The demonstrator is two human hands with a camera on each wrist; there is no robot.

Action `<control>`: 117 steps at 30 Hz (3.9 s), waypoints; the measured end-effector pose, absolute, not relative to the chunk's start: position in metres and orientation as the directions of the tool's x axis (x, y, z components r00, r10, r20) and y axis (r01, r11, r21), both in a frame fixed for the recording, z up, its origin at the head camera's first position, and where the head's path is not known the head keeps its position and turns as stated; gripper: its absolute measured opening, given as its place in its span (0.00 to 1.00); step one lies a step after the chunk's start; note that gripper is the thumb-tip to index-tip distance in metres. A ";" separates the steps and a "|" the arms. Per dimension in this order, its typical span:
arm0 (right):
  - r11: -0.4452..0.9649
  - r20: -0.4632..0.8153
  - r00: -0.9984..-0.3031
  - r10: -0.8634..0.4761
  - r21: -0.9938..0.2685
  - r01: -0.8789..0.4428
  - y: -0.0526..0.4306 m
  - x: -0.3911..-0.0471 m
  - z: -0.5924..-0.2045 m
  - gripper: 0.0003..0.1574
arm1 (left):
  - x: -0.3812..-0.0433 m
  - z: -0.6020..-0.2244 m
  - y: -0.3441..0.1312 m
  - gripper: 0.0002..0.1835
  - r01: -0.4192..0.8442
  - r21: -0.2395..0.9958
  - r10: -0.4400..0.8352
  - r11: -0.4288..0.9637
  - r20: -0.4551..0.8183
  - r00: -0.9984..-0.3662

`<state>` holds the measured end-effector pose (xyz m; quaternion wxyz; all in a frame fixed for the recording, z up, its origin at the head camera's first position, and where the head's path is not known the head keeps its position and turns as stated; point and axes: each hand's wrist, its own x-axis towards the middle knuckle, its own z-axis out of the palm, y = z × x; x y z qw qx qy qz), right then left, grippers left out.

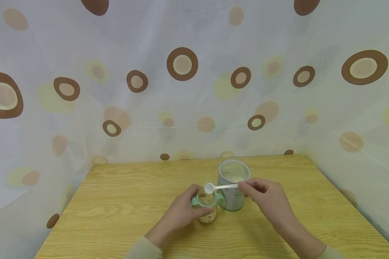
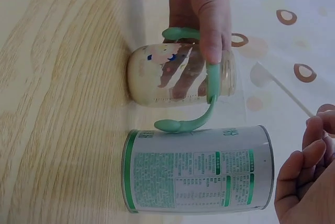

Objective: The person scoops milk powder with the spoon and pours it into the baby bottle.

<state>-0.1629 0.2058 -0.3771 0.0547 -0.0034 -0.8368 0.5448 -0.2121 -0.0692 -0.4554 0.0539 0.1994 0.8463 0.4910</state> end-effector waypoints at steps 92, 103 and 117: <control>0.854 0.497 -0.752 -0.434 -0.039 -0.519 0.231 -0.231 -0.358 0.06 | -0.213 -0.457 -0.070 0.32 0.274 0.866 0.403 0.418 0.094 -0.911; 0.867 0.445 -0.792 -0.418 -0.063 -0.493 0.227 -0.232 -0.354 0.05 | -0.213 -0.457 -0.070 0.32 0.275 0.865 0.401 0.419 0.095 -0.911; 0.877 0.381 -0.835 -0.398 -0.109 -0.467 0.224 -0.230 -0.352 0.09 | -0.213 -0.456 -0.070 0.33 0.266 0.864 0.393 0.428 0.088 -0.915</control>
